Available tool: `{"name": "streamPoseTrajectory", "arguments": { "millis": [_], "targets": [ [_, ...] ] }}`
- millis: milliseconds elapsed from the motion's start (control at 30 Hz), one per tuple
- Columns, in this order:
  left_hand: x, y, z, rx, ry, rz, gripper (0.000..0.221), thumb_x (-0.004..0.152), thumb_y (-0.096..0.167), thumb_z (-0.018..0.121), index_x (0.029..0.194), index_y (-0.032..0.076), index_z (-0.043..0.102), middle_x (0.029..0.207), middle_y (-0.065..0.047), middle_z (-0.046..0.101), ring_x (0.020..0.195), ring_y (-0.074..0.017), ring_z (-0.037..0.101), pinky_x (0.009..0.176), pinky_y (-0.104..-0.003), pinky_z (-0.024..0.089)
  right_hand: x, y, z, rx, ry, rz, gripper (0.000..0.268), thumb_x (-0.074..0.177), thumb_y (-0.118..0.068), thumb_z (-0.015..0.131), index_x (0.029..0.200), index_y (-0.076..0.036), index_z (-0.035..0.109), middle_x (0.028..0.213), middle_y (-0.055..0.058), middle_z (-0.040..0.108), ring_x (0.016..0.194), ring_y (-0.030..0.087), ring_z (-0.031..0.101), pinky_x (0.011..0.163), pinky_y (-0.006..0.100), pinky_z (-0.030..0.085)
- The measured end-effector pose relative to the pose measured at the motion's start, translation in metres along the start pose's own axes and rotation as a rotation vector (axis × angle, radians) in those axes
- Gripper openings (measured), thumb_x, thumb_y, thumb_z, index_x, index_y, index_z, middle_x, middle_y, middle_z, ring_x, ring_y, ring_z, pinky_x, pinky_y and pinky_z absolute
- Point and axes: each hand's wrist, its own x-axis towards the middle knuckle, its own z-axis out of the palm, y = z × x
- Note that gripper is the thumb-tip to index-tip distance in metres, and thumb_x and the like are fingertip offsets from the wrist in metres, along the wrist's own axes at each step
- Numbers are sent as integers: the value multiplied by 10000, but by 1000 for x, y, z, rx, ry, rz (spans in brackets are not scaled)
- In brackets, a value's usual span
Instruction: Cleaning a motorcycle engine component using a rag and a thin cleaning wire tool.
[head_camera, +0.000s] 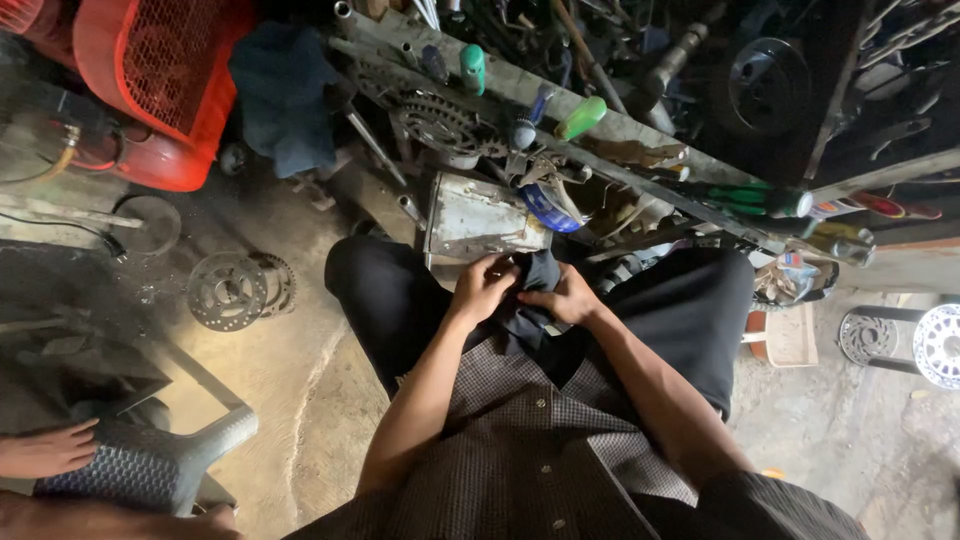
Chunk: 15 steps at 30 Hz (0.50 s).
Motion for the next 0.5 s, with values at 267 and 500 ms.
{"name": "streamPoseTrajectory", "arguments": {
  "millis": [267,500],
  "targets": [
    [-3,7,1,18,20,19,254,876,214,772,1060,38,767,926,-68,790,792,-142,719,719,-295,565,-3,-1,-2,-165,18,-55,323,812,-133,816,1101,-27,718,990,55,773,910,147,693,857,327,566],
    [4,-30,20,78,417,-70,256,830,212,814,967,-1,771,881,-110,797,790,-201,751,752,-314,583,4,-20,21,-789,255,-229,413,771,-301,889,1020,-32,698,893,159,749,782,315,707,727,401,579]
  ]
}}
